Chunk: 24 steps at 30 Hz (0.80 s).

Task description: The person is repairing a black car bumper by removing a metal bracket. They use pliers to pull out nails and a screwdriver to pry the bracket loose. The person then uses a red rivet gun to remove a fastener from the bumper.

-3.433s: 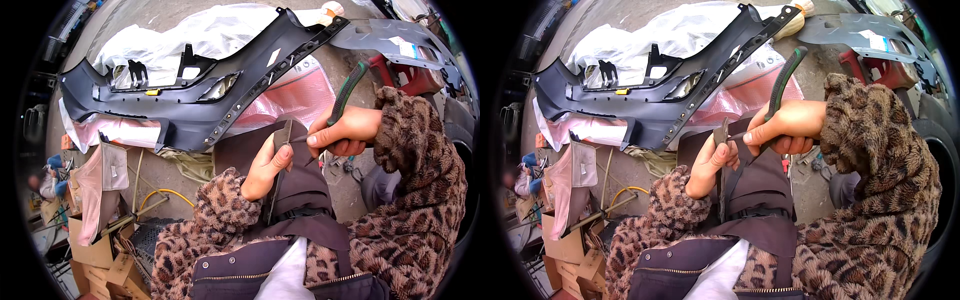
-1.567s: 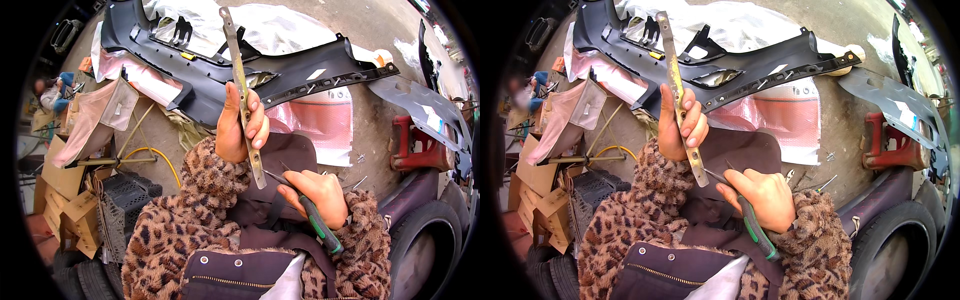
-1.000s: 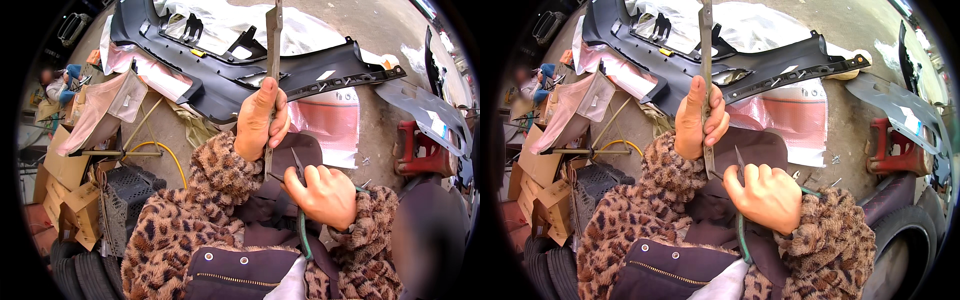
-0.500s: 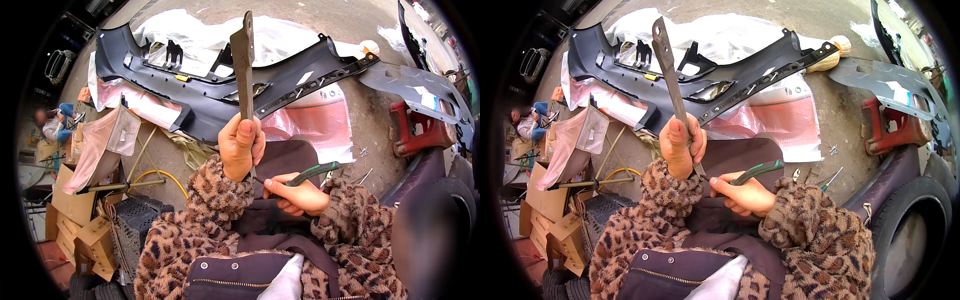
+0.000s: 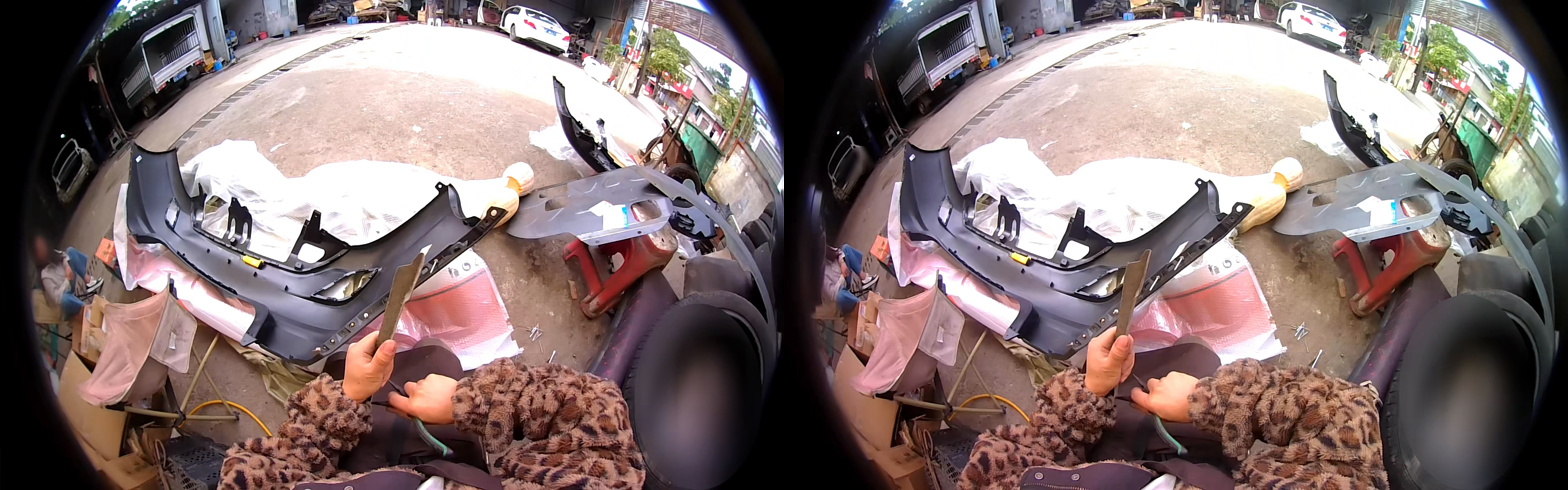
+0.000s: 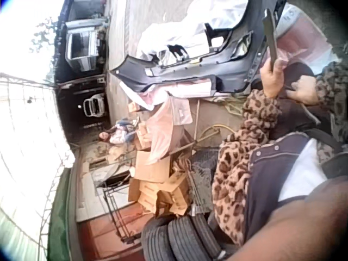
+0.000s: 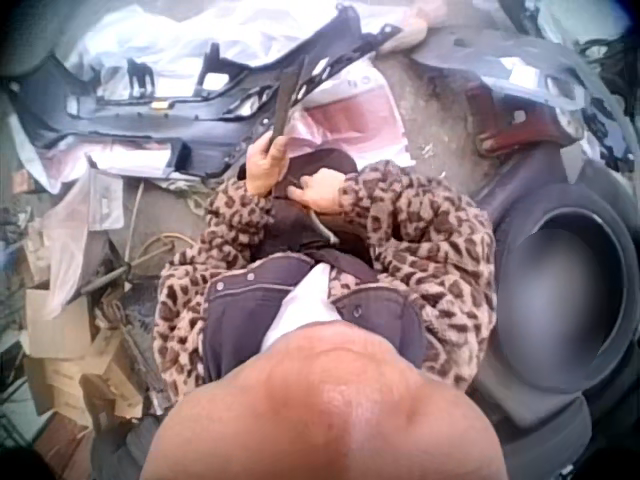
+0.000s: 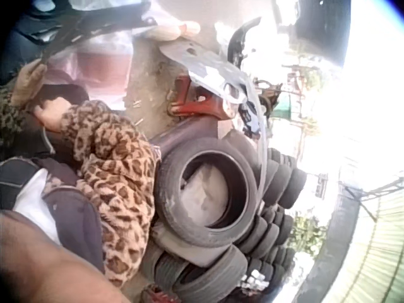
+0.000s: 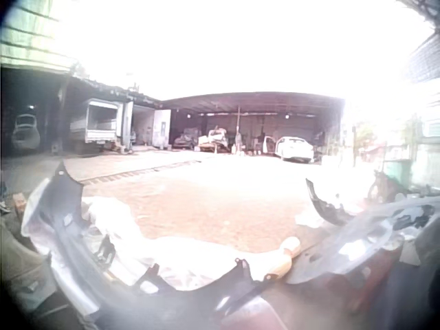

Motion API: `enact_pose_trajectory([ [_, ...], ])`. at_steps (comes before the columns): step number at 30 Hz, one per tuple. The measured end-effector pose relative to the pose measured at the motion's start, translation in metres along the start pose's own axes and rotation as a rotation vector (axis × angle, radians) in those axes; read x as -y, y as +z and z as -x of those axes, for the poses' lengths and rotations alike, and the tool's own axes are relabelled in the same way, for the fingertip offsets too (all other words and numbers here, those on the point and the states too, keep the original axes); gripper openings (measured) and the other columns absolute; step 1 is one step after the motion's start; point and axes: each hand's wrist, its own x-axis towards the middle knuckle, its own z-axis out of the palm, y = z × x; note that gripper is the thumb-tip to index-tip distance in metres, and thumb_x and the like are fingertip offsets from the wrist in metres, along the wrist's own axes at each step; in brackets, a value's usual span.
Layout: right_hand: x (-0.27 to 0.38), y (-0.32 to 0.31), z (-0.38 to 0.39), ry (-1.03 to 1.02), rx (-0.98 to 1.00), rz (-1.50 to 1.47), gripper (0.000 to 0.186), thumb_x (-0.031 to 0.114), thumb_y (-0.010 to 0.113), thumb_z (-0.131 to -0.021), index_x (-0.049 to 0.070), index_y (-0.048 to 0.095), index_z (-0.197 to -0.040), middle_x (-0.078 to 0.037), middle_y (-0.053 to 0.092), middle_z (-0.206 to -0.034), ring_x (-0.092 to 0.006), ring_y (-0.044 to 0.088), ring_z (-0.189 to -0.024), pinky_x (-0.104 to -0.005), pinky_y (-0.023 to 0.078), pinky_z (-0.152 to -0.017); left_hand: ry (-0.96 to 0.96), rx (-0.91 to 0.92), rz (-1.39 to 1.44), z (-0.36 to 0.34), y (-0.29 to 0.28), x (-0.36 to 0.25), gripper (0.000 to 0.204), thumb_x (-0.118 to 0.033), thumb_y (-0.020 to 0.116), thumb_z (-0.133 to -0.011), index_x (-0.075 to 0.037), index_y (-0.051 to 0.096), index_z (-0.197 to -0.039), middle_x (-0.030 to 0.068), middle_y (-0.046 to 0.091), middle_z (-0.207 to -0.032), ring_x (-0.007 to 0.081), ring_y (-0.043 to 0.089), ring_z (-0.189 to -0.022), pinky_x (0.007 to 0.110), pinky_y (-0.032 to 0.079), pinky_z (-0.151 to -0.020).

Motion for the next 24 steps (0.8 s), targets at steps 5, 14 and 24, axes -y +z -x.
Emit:
enact_pose_trajectory([
  [5,0.015,0.000,-0.003,0.023,0.031,0.066,0.026,0.018,0.057,-0.089,0.002,0.054,-0.108,-0.020,0.064,-0.072,-0.0372,0.069,-0.064,-0.0475,0.055,-0.056,0.002,-0.064,-0.081,0.004,-0.006,0.007,0.042,-0.042,0.065,-0.098,-0.002,0.057,-0.088,-0.0029,0.050,-0.056,0.0046,0.044,-0.046,0.023,0.031,-0.040],
  [14,0.012,0.043,0.004,0.445,-0.212,-1.215,0.034,0.041,0.058,-0.099,0.010,0.068,-0.090,-0.006,0.051,-0.057,-0.0178,0.049,-0.045,-0.0338,0.039,-0.043,0.342,0.055,-0.603,0.004,0.020,-0.007,0.045,-0.044,0.076,-0.089,0.000,0.064,-0.086,0.0065,0.054,-0.058,0.0109,0.050,-0.053,0.030,0.042,-0.051],
  [24,0.006,0.061,0.033,0.603,-0.784,-1.282,0.026,0.036,0.061,-0.100,0.010,0.065,-0.098,0.002,0.051,-0.063,-0.0064,0.046,-0.052,-0.0258,0.033,-0.044,0.779,0.680,-0.533,-0.049,0.051,-0.005,0.044,-0.041,0.078,-0.079,-0.002,0.063,-0.091,0.0141,0.061,-0.074,0.0325,0.062,-0.063,0.037,0.047,-0.055],
])
